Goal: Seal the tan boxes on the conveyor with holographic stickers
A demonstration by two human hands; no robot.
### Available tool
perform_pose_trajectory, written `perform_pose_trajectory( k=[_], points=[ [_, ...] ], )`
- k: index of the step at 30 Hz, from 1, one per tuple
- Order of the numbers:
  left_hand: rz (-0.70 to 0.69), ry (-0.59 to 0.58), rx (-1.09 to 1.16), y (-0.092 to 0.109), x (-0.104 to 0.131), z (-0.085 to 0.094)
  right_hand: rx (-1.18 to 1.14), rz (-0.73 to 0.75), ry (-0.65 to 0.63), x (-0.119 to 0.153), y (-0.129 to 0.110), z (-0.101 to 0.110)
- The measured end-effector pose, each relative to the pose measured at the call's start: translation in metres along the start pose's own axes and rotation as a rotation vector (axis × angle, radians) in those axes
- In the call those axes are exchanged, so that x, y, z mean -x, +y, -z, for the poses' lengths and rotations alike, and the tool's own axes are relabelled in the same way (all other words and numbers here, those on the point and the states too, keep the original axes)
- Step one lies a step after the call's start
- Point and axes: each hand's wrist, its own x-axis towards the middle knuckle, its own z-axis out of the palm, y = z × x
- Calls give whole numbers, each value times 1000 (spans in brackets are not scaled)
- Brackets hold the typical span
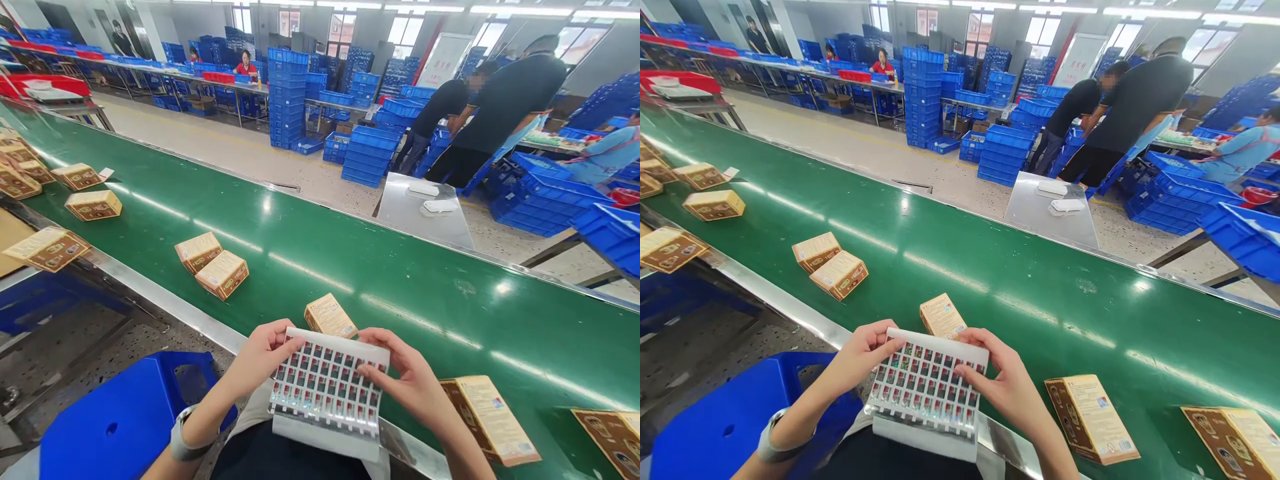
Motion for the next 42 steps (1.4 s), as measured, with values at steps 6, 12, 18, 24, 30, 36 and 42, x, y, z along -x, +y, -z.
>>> perform_pose_trajectory(
  k=[6, 12, 18, 24, 30, 36, 42],
  points=[
    [-424, 178, -666, 31, -3, -22, 19, -22, 232, 20, -7, -21],
    [-587, -90, -806, 45, -9, -62, -198, -98, 155, 31, -18, -16],
    [-546, -205, -805, 50, -12, -65, 23, -42, 167, 44, -16, 0],
    [-465, -80, -796, 51, -12, -74, 73, -21, 376, 47, -8, -18],
    [-347, -193, -798, 50, -11, -70, 98, 35, 198, 48, -5, -7],
    [-330, -208, -872, 48, -9, -68, 477, 360, 267, 49, -8, 4],
    [-155, -124, -766, 44, -6, -54, 541, 448, 233, 46, -2, -10]
  ],
)
